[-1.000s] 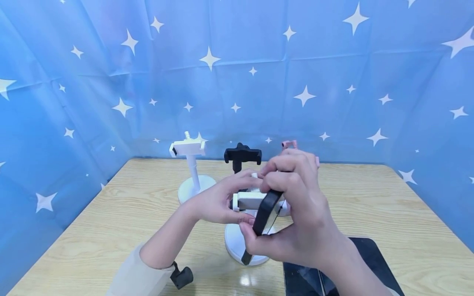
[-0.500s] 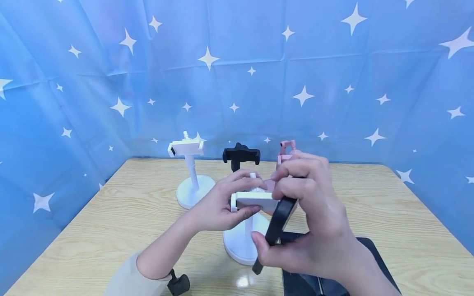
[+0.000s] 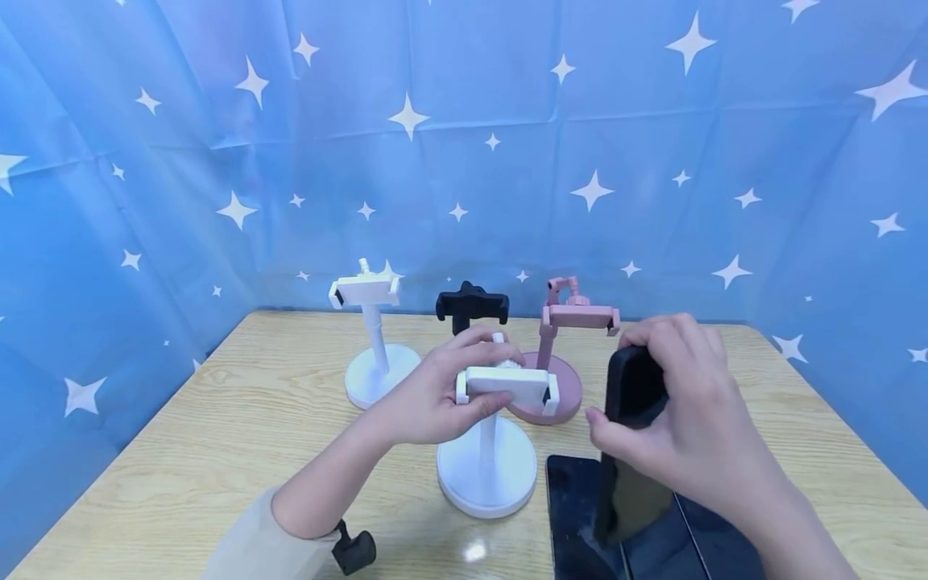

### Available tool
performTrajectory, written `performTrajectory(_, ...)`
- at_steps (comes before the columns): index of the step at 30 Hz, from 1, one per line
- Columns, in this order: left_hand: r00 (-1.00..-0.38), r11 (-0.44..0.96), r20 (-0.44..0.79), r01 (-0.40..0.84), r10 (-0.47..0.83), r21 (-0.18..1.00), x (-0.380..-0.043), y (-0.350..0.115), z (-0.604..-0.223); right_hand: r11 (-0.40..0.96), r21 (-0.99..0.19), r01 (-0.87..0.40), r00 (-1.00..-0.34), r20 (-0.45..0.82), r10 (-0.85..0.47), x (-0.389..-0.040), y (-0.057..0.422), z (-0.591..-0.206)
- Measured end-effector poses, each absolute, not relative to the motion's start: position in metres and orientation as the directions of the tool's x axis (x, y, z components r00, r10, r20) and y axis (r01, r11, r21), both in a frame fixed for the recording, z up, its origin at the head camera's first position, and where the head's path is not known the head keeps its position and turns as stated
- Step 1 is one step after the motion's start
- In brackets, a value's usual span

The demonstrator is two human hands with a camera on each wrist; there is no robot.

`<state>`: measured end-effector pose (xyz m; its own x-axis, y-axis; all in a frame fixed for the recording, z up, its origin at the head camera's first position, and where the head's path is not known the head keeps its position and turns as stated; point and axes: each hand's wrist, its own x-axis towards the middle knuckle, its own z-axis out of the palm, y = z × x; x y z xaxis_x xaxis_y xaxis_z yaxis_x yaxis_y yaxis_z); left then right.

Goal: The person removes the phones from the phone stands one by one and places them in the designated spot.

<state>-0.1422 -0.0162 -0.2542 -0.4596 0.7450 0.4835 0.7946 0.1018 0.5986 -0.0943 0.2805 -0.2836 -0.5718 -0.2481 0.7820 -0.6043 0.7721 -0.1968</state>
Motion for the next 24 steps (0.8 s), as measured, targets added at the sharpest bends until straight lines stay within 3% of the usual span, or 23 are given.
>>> performTrajectory(2, -0.473, 0.117, 0.465, 0.785, 0.749, 0.609, -0.143, -0.015, -0.252, 0.829, -0.172, -0.532, -0.625, 0.740, -0.247, -0.073, 0.248, -0.254)
performTrajectory(4, -0.478, 0.120, 0.458, 0.779, 0.750, 0.616, -0.143, -0.013, -0.251, 0.853, -0.179, -0.490, -0.682, 0.688, -0.248, -0.069, 0.246, -0.251)
performTrajectory(10, -0.469, 0.092, 0.490, 0.785, 0.735, 0.613, -0.144, -0.007, -0.244, 0.942, -0.167, -0.290, -0.883, 0.426, -0.197, -0.077, 0.294, -0.285)
performTrajectory(13, -0.470, 0.097, 0.503, 0.793, 0.725, 0.601, -0.142, -0.004, -0.236, 0.966, -0.164, -0.202, -0.951, 0.269, -0.153, -0.080, 0.319, -0.300)
performTrajectory(17, -0.460, 0.096, 0.535, 0.814, 0.709, 0.573, -0.139, 0.006, -0.226, 0.982, -0.152, -0.113, -0.990, 0.096, -0.099, -0.081, 0.341, -0.313)
performTrajectory(24, -0.498, 0.096, 0.537, 0.788, 0.681, 0.609, -0.136, 0.037, -0.214, 0.986, -0.162, -0.038, -0.997, -0.062, -0.048, -0.083, 0.359, -0.327)
